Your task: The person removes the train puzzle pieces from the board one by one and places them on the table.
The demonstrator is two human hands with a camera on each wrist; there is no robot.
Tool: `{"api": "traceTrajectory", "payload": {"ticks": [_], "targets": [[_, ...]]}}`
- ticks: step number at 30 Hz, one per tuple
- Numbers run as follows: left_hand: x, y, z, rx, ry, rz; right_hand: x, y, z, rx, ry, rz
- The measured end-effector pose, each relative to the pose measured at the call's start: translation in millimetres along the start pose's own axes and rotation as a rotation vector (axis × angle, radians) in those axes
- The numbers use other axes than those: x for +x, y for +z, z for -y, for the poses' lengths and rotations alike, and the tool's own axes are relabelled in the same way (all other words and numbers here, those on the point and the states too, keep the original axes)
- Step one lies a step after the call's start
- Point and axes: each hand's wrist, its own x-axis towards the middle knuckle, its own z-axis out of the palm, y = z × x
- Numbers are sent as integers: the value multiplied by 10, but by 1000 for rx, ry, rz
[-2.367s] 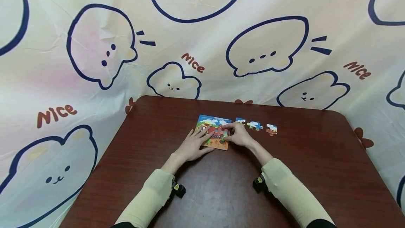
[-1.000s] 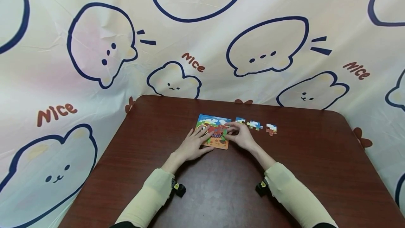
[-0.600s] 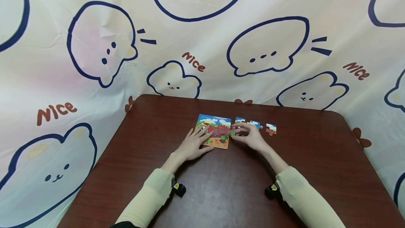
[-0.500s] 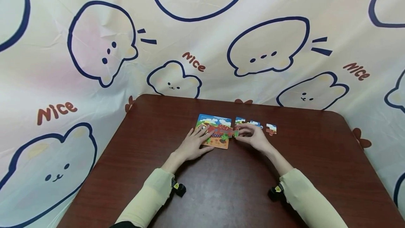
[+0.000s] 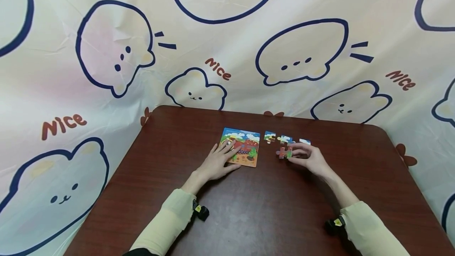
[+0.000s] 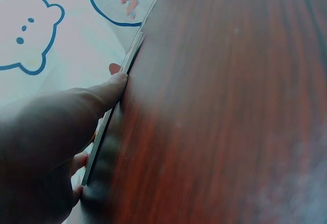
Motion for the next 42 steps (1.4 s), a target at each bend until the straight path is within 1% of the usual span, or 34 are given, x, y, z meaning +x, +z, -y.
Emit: {"api": "traceTrajectory", "payload": {"ticks": [5,9,15,20,26,29,33,36,42], "targets": [[-3,-12,-1,-7,0,-7,-113,-166,-35,-42,31,-27],[4,-7,3,-1,-5,-6,-185,-254,-66,-51,25,-41],[-4,-9,-3,-5,-8,4,-265,-342,-94,-77,30,-58],[-3,-2,0,-3,-10,4,-291,-401,-112,-132,46,-56],[-6,6,4,-9,-6,2,-296,-426,-128,-191,53,-50],[-7,2,-1,-7,-4,1,-292,-431,-132,-262,23,-56],[-14,0,-7,0,-2,2,-289,-437,-150,-430,-18,-77],[-16,1,-5,4,-2,0,-288,-437,-162,-533,-32,-85],[-20,-4,-6,-8,-2,-4,-285,-429,-157,-632,-63,-75]]}}
